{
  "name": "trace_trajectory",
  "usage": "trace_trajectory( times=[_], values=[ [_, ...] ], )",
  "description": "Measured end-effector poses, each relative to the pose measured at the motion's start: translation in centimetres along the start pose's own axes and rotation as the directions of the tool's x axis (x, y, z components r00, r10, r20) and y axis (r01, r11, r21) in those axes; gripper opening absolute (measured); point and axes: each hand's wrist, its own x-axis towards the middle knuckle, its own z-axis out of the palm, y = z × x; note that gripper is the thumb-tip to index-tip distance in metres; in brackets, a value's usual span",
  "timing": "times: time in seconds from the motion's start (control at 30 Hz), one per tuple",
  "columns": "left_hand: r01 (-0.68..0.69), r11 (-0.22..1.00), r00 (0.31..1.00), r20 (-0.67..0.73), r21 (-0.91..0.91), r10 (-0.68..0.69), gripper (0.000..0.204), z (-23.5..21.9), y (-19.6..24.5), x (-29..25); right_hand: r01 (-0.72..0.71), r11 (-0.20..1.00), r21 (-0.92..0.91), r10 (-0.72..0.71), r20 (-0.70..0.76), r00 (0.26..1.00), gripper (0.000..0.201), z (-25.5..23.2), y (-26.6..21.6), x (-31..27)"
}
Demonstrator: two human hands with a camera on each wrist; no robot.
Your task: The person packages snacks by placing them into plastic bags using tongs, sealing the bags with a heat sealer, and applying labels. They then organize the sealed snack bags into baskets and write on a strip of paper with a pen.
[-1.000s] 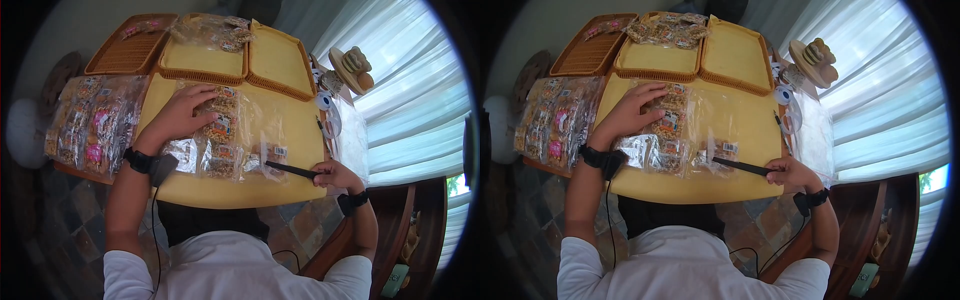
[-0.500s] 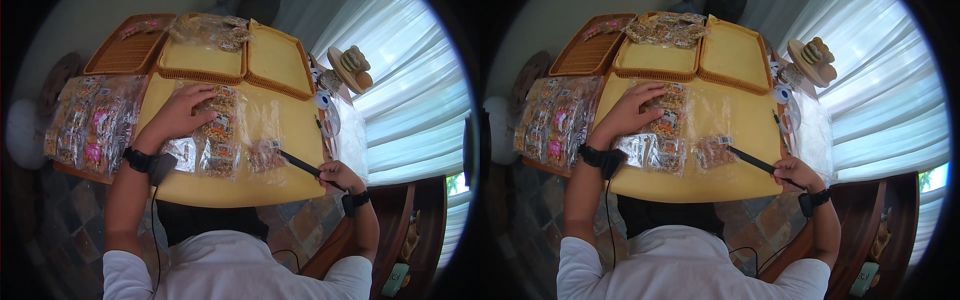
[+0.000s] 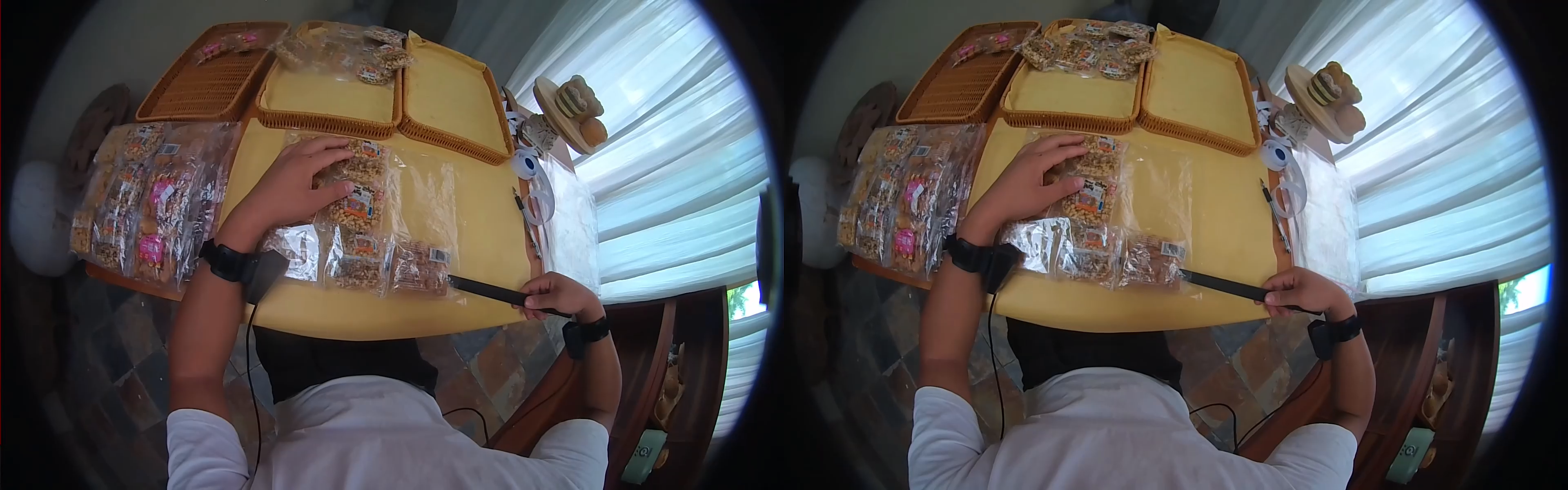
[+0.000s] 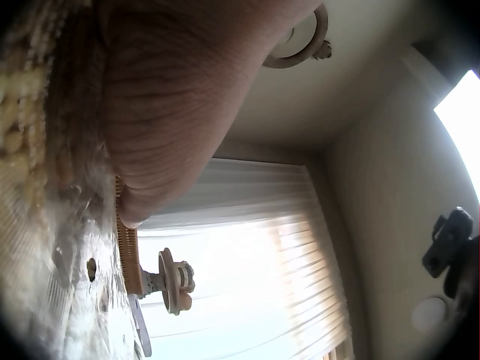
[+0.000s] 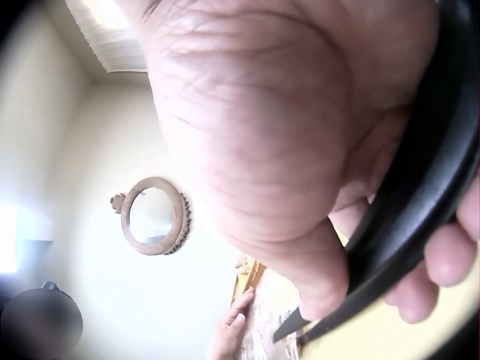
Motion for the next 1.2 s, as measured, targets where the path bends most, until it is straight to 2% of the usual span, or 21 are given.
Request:
trace_trajectory(
  times=[0.1,0.17,0.23,0.3,0.33,0.37,0.47,0.5,0.53,0.57,0.63,0.7,0.77,0.83,0.87,0.9,0.93,0.97,1.03,1.1,1.2],
  values=[
    [-0.012,1.0,1.0,-0.013,-0.001,0.012,0.057,0.4,-0.6,0.0,-0.054,0.994,-0.095,0.054,-0.01,0.999,0.023,-2.3,-0.8,-2.5],
    [-0.016,1.0,0.999,-0.043,-0.014,0.016,0.057,0.5,-0.4,0.0,-0.132,0.986,-0.105,0.119,-0.125,0.985,0.021,-3.9,-1.6,-3.9],
    [-0.028,0.999,0.997,-0.071,-0.027,0.026,0.057,0.5,-0.3,-0.1,-0.115,0.989,-0.091,0.097,-0.18,0.979,0.02,-4.4,-1.9,-3.7],
    [-0.038,0.999,0.997,-0.073,-0.006,0.038,0.058,0.7,-0.6,0.0,0.037,0.997,-0.068,-0.056,-0.304,0.951,0.019,-4.3,-2.5,-2.4],
    [-0.039,0.999,0.996,-0.078,-0.004,0.038,0.058,0.8,-0.5,0.0,0.102,0.99,-0.098,-0.127,-0.294,0.947,0.019,-3.9,-2.9,-1.3],
    [-0.032,0.999,0.998,-0.054,-0.003,0.032,0.057,0.8,-0.4,0.1,0.108,0.988,-0.108,-0.135,-0.29,0.947,0.019,-3.1,-3.6,-0.7],
    [-0.016,1.0,0.998,-0.056,0.019,0.017,0.058,0.5,-0.2,-0.2,-0.001,0.963,-0.271,-0.038,-0.139,0.99,0.022,-2.2,-6.3,1.9],
    [-0.033,0.999,0.998,-0.053,0.004,0.033,0.058,0.4,-0.4,-0.1,0.033,0.95,-0.311,-0.082,-0.147,0.986,0.021,-2.8,-7.1,2.0],
    [-0.009,1.0,0.997,-0.075,0.016,0.01,0.058,0.4,-0.6,-0.1,0.12,0.967,-0.223,-0.157,-0.158,0.975,0.023,-3.9,-8.5,2.1],
    [-0.04,0.999,0.996,-0.073,0.017,0.041,0.058,0.6,-0.8,0.0,0.197,0.972,-0.128,-0.218,-0.18,0.959,0.025,-4.5,-9.9,2.0],
    [-0.072,0.997,0.994,-0.076,0.015,0.073,0.058,1.0,-1.0,0.0,0.366,0.925,-0.101,-0.38,-0.276,0.883,0.042,-4.3,-14.1,3.5],
    [-0.105,0.994,0.989,-0.099,0.04,0.108,0.058,1.2,-1.2,0.0,0.37,0.922,-0.113,-0.386,-0.323,0.864,0.043,-2.8,-19.4,6.3],
    [-0.117,0.992,0.984,-0.13,0.039,0.121,0.059,1.9,-1.7,0.2,0.389,0.917,-0.088,-0.399,-0.183,0.899,0.043,-0.6,-25.1,9.8],
    [-0.154,0.987,0.976,-0.151,0.041,0.159,0.059,2.1,-2.2,-0.8,0.403,0.915,0.028,-0.399,-0.094,0.912,0.047,1.6,-29.6,14.5],
    [-0.132,0.991,0.98,-0.145,0.022,0.134,0.061,2.0,-2.3,-0.8,0.397,0.911,0.113,-0.397,-0.02,0.918,0.05,2.6,-31.6,17.3],
    [-0.118,0.993,0.983,-0.142,0.0,0.117,0.062,2.0,-1.9,0.2,0.342,0.927,0.157,-0.345,-0.006,0.938,0.051,4.2,-33.9,19.3],
    [-0.159,0.987,0.973,-0.167,0.015,0.159,0.062,1.9,-1.3,1.4,0.338,0.931,0.142,-0.338,-0.021,0.941,0.05,6.4,-36.1,21.1],
    [-0.151,0.989,0.976,-0.16,0.006,0.15,0.062,1.7,-1.2,1.4,0.341,0.928,0.153,-0.349,0.027,0.937,0.05,7.9,-37.9,23.2],
    [-0.101,0.995,0.985,-0.139,0.011,0.101,0.062,1.8,-1.9,-0.4,0.345,0.925,0.161,-0.364,0.104,0.926,0.049,10.3,-40.9,27.9],
    [-0.157,0.987,0.974,-0.164,0.023,0.158,0.059,2.2,-1.9,0.3,0.314,0.918,0.242,-0.347,0.106,0.932,0.049,12.0,-43.2,32.4],
    [-0.161,0.986,0.971,-0.173,0.03,0.164,0.057,2.6,-2.0,0.5,0.317,0.892,0.323,-0.339,0.014,0.941,0.049,13.3,-44.6,36.8]
  ],
)
